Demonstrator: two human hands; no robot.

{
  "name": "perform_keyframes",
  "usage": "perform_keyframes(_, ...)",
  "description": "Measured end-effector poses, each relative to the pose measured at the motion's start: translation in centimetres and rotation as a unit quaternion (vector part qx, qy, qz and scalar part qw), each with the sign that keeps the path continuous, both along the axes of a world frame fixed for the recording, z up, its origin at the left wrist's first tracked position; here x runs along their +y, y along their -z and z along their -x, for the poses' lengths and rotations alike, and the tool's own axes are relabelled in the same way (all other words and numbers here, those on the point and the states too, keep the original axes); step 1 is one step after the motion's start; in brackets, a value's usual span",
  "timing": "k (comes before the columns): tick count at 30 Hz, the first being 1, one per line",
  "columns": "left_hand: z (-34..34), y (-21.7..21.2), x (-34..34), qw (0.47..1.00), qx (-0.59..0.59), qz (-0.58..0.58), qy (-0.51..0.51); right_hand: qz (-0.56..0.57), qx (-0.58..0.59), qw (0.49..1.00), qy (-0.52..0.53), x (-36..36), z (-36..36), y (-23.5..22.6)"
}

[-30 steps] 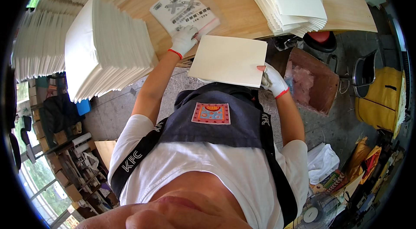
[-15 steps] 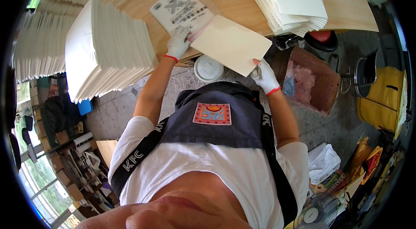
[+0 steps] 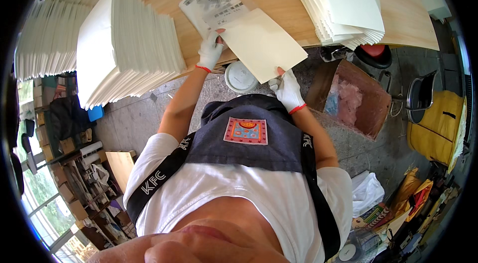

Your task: The person repeatedly picks up a single sheet of white paper from a large stack on the left side of the table and places it onto a growing stack on the right side. The person wears white gloves and a dark apron while performing this repetitive sorting task.

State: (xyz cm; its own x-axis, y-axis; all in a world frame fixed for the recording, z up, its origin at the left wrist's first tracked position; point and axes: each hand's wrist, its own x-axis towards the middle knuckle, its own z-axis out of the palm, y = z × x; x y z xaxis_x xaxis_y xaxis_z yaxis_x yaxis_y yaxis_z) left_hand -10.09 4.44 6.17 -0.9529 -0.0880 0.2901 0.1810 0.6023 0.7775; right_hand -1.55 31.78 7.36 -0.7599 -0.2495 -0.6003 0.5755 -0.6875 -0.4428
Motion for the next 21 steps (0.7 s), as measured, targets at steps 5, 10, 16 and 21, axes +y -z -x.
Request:
perform_keyframes(5,-1.9,2.9,6.3,0.891,0.027,-0.412,-0.190,-0.037,0.001,0.999,0.013,-1.1,-1.0,-1.6)
perform_keyframes(10,-1.2,10.8,6.7,0.736,-0.156,-0.659,0.001,-0.060,0.019,0.997,-0.040,-1.2,-1.5,-1.6)
perform_keyframes(16,-7.5,10.7,9.9,0.573,-0.183,-0.799,0.012,-0.084,-0.004,0.996,-0.031,-2.6,-1.2,0.3)
perform_keyframes(21,-8.6,13.8,9.9,0.724,-0.177,-0.654,-0.133,0.041,-0.005,0.999,-0.014,-7.0,1.2,1.7)
